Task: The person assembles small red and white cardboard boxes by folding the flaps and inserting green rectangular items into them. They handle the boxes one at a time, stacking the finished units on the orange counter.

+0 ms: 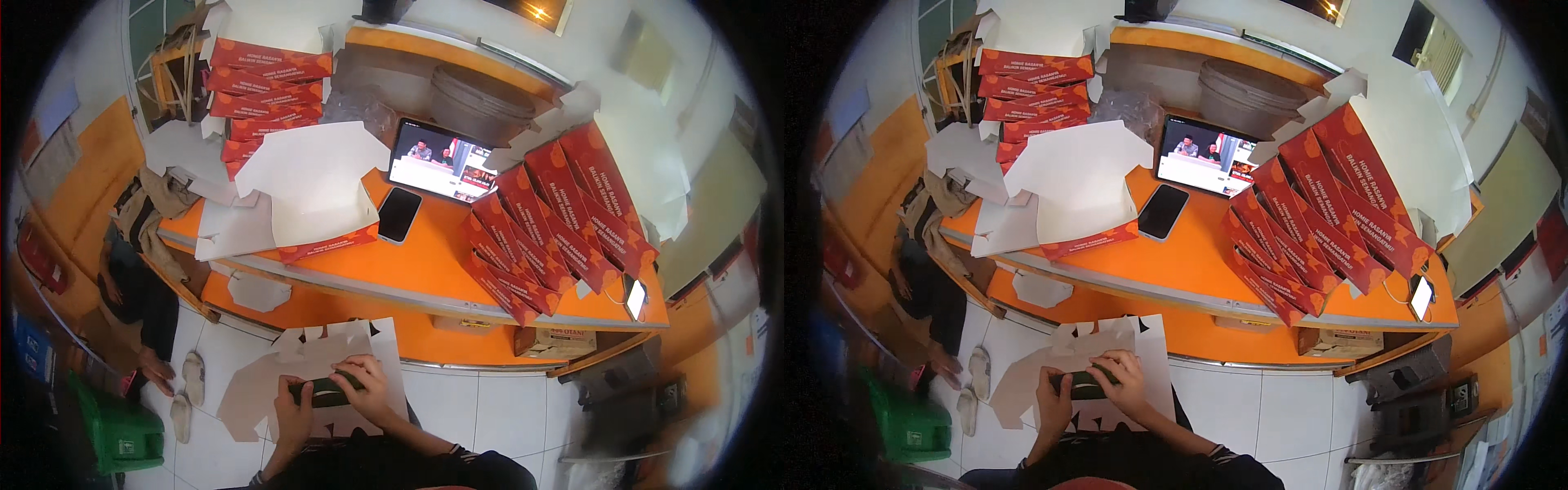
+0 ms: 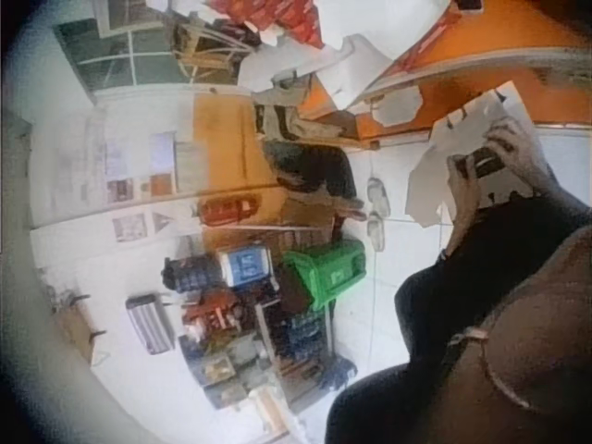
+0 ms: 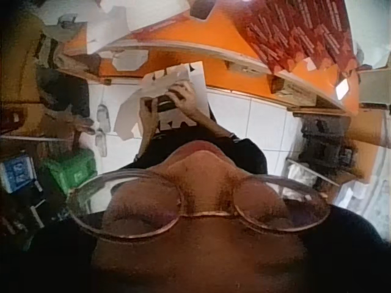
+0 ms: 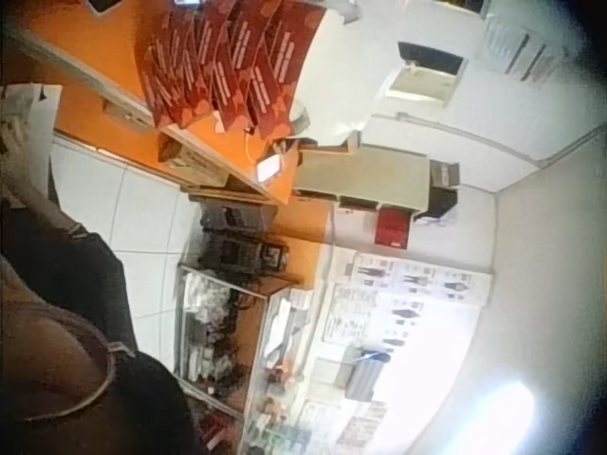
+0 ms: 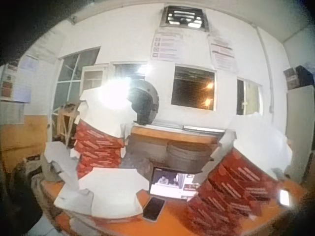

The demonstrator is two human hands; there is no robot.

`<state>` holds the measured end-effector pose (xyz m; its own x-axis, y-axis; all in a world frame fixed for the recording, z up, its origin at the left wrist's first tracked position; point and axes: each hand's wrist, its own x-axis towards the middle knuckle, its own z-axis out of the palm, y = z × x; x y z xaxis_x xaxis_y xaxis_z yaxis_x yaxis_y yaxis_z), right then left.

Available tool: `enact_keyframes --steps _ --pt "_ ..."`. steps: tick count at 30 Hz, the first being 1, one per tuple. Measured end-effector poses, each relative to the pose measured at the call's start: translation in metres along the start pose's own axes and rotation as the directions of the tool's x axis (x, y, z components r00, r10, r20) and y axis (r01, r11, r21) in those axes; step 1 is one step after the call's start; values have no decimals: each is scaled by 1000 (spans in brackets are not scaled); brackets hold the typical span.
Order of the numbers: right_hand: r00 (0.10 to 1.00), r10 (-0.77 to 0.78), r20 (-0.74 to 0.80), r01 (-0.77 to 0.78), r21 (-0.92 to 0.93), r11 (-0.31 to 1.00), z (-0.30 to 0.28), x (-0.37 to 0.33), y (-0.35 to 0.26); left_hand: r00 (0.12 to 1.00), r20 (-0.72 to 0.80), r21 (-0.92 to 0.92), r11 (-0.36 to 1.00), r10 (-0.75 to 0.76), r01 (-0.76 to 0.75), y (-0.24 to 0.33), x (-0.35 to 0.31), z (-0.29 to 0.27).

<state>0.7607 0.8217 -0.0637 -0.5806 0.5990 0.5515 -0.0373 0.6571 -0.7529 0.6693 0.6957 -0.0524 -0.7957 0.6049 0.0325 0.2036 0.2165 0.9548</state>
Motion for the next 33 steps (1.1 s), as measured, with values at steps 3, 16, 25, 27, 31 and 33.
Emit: enact_keyframes --steps 3,16,25,27,31,33 --pt "987 -13 161 16 -22 1000 0 3 1 999 43 -21 1000 6 -5 13 5 0" --pt "943 263 204 -290 117 950 -7 9 7 642 -488 276 803 591 -528 28 23 -20" --pt "811 424 403 -520 167 837 -6 5 -4 924 208 370 848 322 -379 10 45 -16" --pt "806 427 411 -529 176 830 -4 3 -10 960 156 183 948 234 -261 2 48 -15" --pt "808 425 407 -534 201 821 0 5 -20 958 207 101 970 198 -222 2 44 -23" --pt "845 347 406 -451 195 871 -1 9 -22 922 357 30 985 149 -171 11 40 -32"
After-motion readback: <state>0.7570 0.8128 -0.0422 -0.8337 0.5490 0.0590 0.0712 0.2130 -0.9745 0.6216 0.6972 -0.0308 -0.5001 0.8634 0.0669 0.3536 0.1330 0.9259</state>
